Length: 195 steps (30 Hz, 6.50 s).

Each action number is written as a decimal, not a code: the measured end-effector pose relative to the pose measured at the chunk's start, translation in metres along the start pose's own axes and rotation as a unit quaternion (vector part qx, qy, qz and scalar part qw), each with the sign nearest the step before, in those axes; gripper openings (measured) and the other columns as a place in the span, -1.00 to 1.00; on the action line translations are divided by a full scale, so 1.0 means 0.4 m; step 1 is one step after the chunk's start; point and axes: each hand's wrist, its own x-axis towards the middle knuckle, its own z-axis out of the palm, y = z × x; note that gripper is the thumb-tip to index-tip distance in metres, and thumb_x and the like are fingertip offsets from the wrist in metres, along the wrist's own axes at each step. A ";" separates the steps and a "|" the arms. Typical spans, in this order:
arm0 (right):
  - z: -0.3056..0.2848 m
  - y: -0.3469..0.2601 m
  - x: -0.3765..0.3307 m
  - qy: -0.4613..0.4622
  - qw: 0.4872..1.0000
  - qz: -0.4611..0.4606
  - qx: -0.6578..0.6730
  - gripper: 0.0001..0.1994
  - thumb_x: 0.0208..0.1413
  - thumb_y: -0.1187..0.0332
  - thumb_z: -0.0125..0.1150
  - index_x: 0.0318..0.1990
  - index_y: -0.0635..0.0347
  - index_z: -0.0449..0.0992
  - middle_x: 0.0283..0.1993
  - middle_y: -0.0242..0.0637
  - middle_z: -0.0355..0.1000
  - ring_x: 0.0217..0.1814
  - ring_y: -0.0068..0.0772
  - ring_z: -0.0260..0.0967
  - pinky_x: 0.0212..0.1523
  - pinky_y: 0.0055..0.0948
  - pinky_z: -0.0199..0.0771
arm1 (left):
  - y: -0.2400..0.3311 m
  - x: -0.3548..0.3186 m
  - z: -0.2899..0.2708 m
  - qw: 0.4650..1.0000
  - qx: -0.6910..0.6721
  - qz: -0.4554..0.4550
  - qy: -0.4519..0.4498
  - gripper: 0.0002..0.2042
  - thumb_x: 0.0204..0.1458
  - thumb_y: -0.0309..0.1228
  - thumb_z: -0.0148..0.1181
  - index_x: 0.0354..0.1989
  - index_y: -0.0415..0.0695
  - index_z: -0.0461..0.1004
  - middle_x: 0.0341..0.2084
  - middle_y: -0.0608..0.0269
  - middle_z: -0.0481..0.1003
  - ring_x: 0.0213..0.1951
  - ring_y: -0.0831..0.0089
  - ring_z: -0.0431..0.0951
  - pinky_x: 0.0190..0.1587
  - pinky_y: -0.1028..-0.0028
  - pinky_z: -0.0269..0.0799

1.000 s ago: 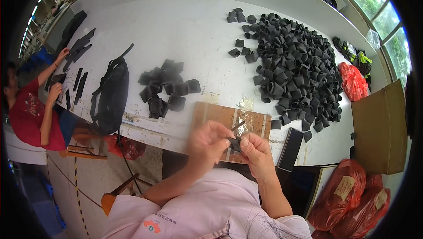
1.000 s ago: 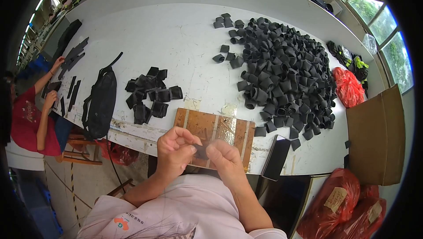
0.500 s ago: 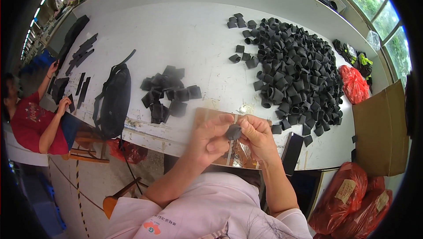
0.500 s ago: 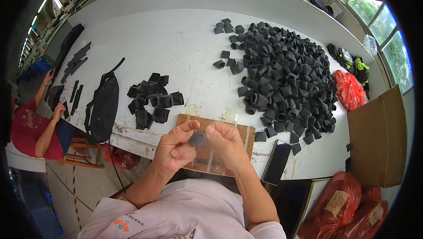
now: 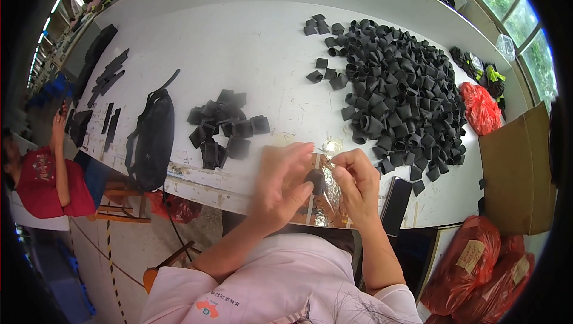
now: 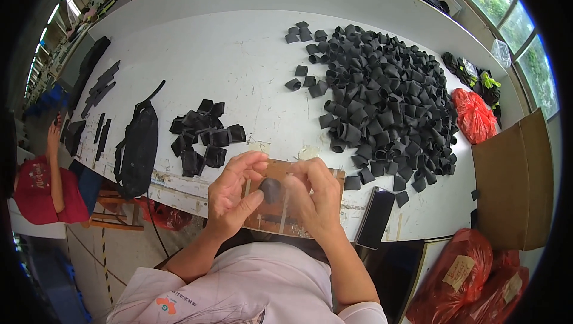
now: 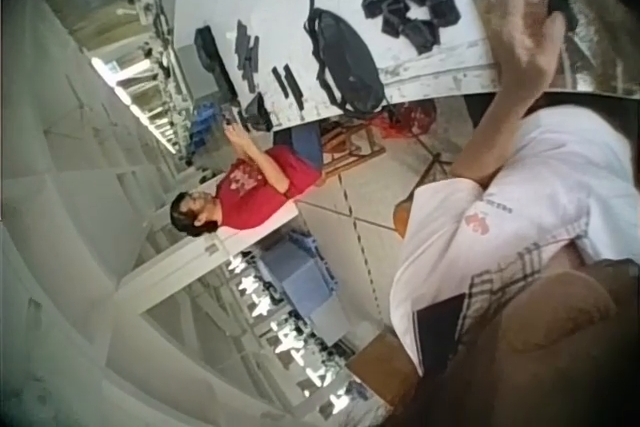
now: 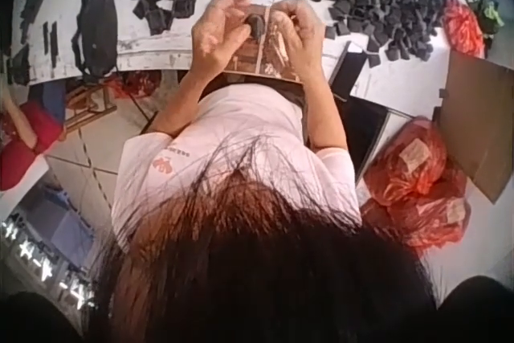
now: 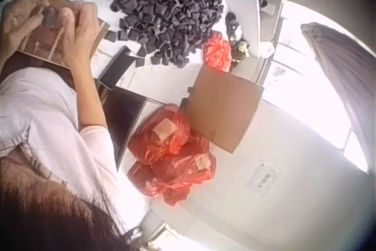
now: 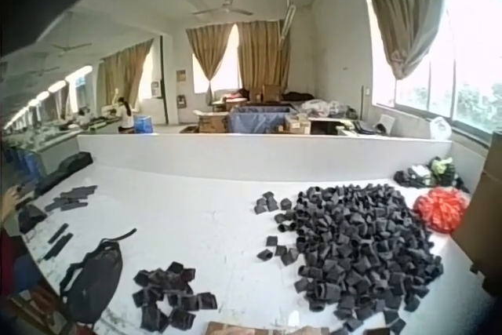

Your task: Manually assembling small black plastic components at a manufacturing workshop station.

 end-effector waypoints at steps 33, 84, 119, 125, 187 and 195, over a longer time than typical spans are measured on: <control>0.032 -0.019 -0.023 0.071 0.930 -0.288 -0.215 -0.86 -0.30 0.62 0.13 -0.46 0.28 0.44 -0.54 -0.23 0.29 -0.57 -0.27 0.21 -0.60 -0.41 0.19 | -0.066 -0.032 -0.005 0.993 0.113 -0.032 -0.023 -0.89 -0.01 -0.44 0.08 -0.49 -0.22 0.39 -0.76 0.32 0.40 -0.69 0.63 0.38 -0.64 0.61 0.22; 0.117 0.036 -0.112 -0.065 0.928 0.263 0.256 -0.84 0.04 0.34 0.08 -0.47 0.22 0.40 -0.59 -0.49 0.33 -0.57 -0.72 0.20 -0.58 -0.66 0.19 | -0.038 -0.107 -0.112 0.949 -0.050 -0.309 -0.025 -0.94 -0.10 -0.58 0.08 -0.43 -0.30 0.40 -0.65 0.28 0.43 -0.71 0.72 0.29 -0.73 0.75 0.10; 0.001 -0.093 -0.011 -0.105 0.923 0.169 0.329 -0.77 0.05 0.22 0.09 -0.42 0.23 0.39 -0.57 -0.53 0.22 -0.63 -0.78 -0.01 -0.65 -0.77 -0.07 | 0.019 0.009 -0.030 0.729 -0.592 -0.326 -0.109 -0.84 -0.01 -0.62 -0.08 -0.23 -0.24 0.29 -0.49 0.14 0.42 -0.89 0.76 0.02 -0.87 0.71 -0.09; 0.023 0.025 -0.013 -0.145 0.904 0.182 0.359 -0.79 0.11 0.25 0.01 -0.44 0.18 0.38 -0.62 -0.59 0.18 -0.62 -0.80 -0.01 -0.63 -0.75 -0.05 | -0.049 -0.029 -0.029 0.877 -0.384 -0.287 -0.040 -0.84 -0.03 -0.59 0.04 -0.25 -0.17 0.34 -0.47 0.30 0.41 -0.74 0.76 0.18 -0.77 0.76 -0.04; 0.169 0.036 -0.156 0.053 0.995 -0.038 0.069 -0.86 -0.05 0.52 0.05 -0.29 0.35 0.36 -0.50 -0.28 0.32 -0.50 -0.53 0.25 -0.44 -0.60 0.27 | -0.131 -0.035 -0.197 0.956 0.179 -0.035 0.230 -0.91 -0.14 -0.56 0.15 -0.45 -0.20 0.37 -0.57 0.33 0.43 -0.56 0.60 0.38 -0.49 0.59 0.29; 0.138 0.047 -0.121 -0.024 0.864 0.228 0.447 -0.84 0.03 0.39 0.10 -0.24 0.25 0.45 -0.43 -0.49 0.38 -0.44 -0.77 0.21 -0.43 -0.80 0.16 | -0.040 -0.108 -0.072 0.891 -0.340 -0.293 0.066 -0.81 -0.10 -0.47 0.04 -0.28 -0.22 0.35 -0.50 0.35 0.42 -0.54 0.57 0.40 -0.50 0.61 0.31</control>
